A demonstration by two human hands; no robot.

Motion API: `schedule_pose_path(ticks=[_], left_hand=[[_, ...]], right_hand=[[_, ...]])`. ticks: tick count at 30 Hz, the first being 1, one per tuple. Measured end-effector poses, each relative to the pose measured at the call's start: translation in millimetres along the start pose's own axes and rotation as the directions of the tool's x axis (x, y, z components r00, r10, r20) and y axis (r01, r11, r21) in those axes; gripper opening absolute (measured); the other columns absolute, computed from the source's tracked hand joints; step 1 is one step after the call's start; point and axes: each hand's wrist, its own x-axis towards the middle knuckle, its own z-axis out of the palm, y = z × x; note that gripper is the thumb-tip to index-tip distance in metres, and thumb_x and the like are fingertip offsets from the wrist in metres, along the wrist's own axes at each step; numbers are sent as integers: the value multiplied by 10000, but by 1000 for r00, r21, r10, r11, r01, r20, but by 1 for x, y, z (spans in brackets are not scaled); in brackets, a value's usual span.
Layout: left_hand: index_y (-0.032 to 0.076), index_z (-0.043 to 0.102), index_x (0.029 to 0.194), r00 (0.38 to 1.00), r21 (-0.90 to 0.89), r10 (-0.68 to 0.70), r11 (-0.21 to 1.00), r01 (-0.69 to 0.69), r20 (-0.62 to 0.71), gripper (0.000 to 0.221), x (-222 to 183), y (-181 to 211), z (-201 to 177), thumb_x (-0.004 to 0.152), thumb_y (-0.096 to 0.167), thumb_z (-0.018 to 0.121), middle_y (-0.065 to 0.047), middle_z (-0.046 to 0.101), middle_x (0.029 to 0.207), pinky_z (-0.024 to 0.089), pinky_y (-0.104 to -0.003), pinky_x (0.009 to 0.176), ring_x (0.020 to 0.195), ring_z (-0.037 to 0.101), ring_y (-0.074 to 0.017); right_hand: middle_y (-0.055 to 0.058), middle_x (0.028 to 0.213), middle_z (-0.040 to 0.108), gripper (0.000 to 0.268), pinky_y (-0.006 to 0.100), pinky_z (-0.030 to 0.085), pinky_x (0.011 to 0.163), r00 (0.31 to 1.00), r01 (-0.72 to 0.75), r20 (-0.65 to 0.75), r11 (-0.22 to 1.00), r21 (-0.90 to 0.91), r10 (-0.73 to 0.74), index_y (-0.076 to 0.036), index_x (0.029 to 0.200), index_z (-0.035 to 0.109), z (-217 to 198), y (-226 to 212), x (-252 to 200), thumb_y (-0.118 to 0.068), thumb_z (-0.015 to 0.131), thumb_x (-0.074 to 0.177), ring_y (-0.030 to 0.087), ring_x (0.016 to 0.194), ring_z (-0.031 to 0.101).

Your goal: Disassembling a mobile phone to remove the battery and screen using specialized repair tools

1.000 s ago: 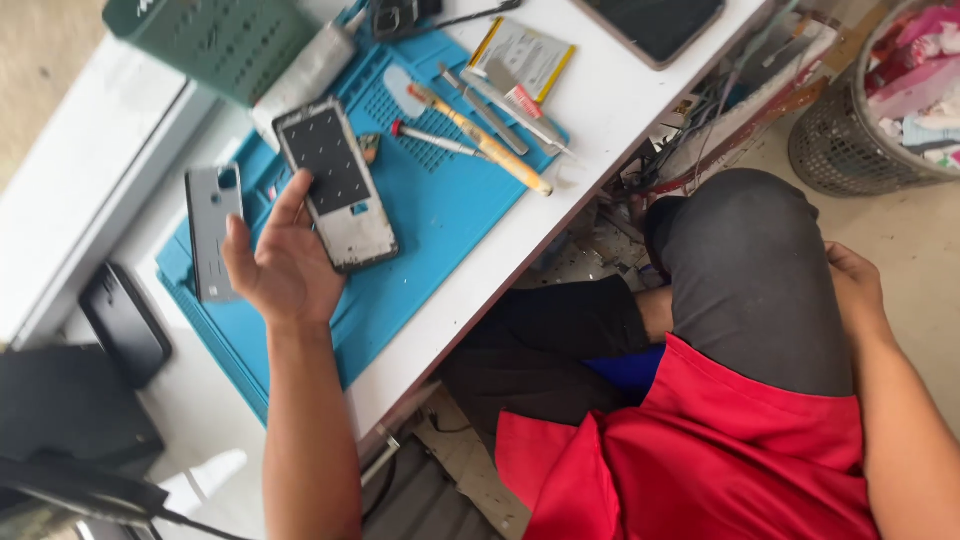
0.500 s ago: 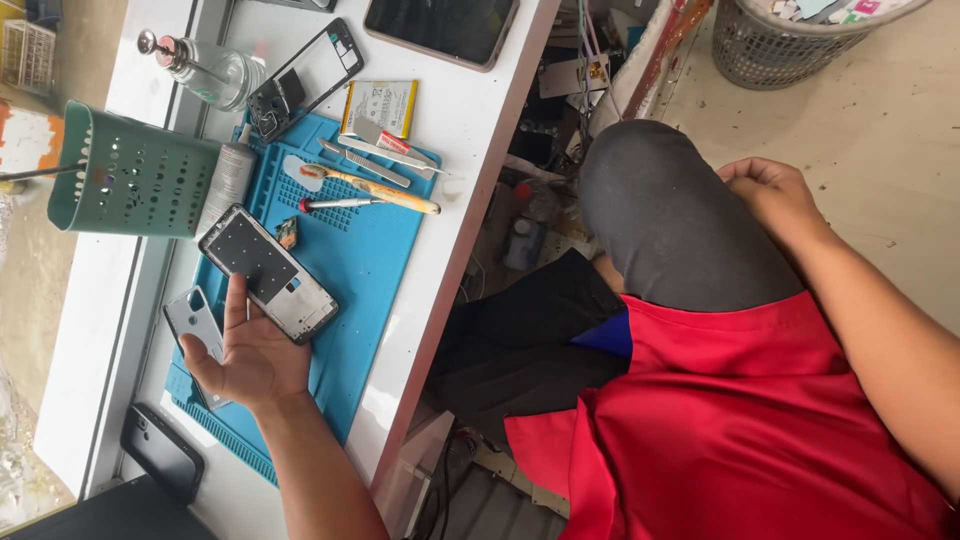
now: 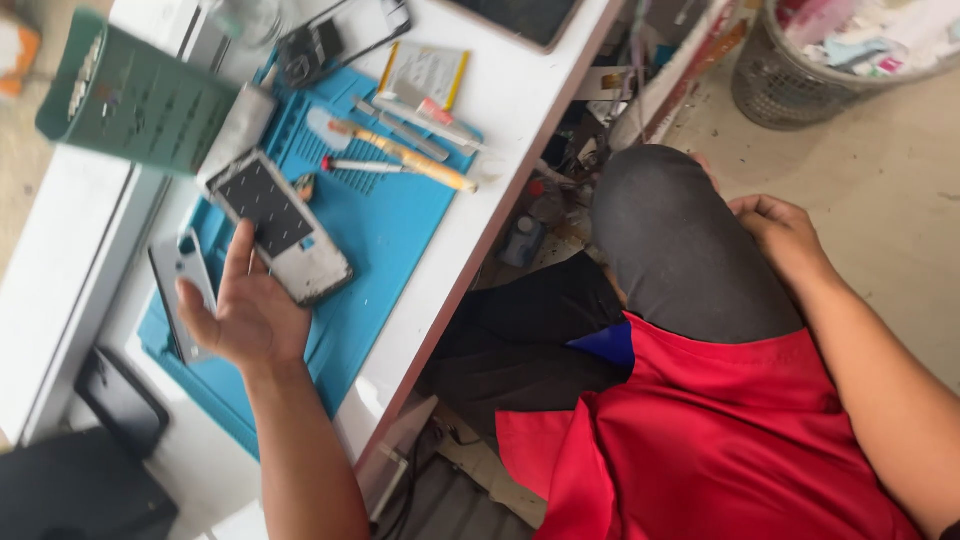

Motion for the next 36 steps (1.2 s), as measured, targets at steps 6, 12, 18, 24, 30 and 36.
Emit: schedule_pose_path(ticks=[6, 12, 18, 24, 30, 36], left_hand=[[25, 707, 1293, 1000, -50, -17, 999, 17, -5, 682, -1, 4, 4, 855, 547, 661, -235, 606, 1459, 468, -560, 1220, 1445, 550, -391], [-25, 683, 1303, 998, -43, -36, 999, 34, -56, 764, 2, 2, -1, 805, 555, 688, -213, 637, 1420, 516, -519, 1213, 1406, 588, -356], [-36, 651, 1340, 993, -72, -58, 996, 51, -105, 807, 5, 2, -8, 792, 556, 679, -224, 637, 1422, 545, -527, 1164, 1376, 612, -369], [-25, 592, 1418, 998, -87, -56, 995, 55, -12, 817, 7, 5, -22, 875, 586, 587, -226, 587, 1486, 502, -542, 1203, 1413, 574, -374], [-11, 564, 1459, 998, -135, -9, 991, 18, 65, 811, 7, 9, -27, 934, 606, 559, -247, 523, 1555, 427, -567, 1279, 1483, 509, -391], [-19, 604, 1435, 999, -178, 33, 984, -30, 18, 822, 11, 13, -36, 916, 617, 582, -227, 556, 1536, 414, -522, 1308, 1494, 517, -349]], right_hand=[[-35, 892, 651, 200, 244, 452, 635, 998, -18, 61, 999, -42, 21, -179, 1080, 703, 15, -11, -7, -101, 535, 1002, 79, 740, 567], [-46, 985, 691, 267, 181, 473, 723, 990, 114, -63, 981, -157, -125, -177, 1090, 702, 22, -25, -10, -31, 513, 973, 38, 827, 601], [119, 1103, 709, 79, 239, 536, 905, 810, 578, -18, 803, -148, -586, -4, 1166, 665, 61, -93, -25, 32, 651, 1096, 127, 963, 659], [293, 1071, 635, 113, 363, 584, 780, 480, 853, 171, 503, 137, -860, 104, 1131, 559, 173, -213, -84, 52, 644, 1079, 329, 854, 663], [177, 1420, 466, 532, 370, 523, 1081, 349, 612, 757, 747, 262, -552, -10, 1398, 423, 289, -272, -147, -256, 601, 962, 288, 1344, 513], [256, 1634, 217, 1048, 487, 337, 1188, 476, 58, 816, 937, 344, -329, 39, 1562, 117, 364, -259, -137, -368, 713, 803, 388, 1532, 267]])
